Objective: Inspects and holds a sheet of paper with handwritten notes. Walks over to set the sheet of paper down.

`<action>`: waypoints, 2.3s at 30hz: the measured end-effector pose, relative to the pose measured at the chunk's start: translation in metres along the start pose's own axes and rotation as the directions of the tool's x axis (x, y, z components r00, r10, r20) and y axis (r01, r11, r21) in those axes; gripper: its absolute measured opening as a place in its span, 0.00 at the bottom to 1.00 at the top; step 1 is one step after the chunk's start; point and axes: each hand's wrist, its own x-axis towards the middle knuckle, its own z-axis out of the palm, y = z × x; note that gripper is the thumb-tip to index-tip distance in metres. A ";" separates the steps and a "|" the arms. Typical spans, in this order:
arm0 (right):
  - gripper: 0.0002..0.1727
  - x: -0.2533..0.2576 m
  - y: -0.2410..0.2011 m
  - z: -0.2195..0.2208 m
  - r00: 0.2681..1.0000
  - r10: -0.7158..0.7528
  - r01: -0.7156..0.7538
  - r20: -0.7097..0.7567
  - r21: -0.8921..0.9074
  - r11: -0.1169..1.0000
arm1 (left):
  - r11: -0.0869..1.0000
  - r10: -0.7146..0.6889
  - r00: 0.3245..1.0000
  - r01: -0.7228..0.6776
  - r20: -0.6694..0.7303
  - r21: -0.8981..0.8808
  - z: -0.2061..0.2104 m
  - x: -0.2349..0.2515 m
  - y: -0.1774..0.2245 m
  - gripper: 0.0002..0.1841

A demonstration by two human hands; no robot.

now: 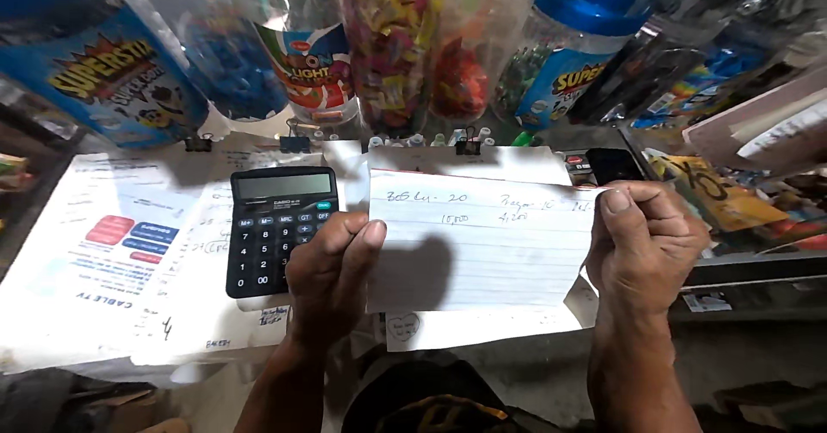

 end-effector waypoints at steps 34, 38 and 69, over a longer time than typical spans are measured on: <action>0.10 -0.038 -0.024 -0.019 0.984 0.086 -0.091 -0.158 -0.024 0.996 | 0.999 -0.035 0.999 0.035 0.013 -0.023 0.030 -0.016 0.021 0.10; 0.10 -0.040 -0.025 -0.027 0.981 0.083 -0.094 -0.174 -0.056 0.994 | 0.999 -0.040 0.999 0.040 0.029 -0.006 0.037 -0.017 0.021 0.11; 0.13 -0.042 -0.032 -0.027 0.973 0.034 -0.060 -0.230 -0.104 0.993 | 0.992 -0.115 0.993 0.115 -0.008 -0.059 0.050 -0.021 -0.008 0.10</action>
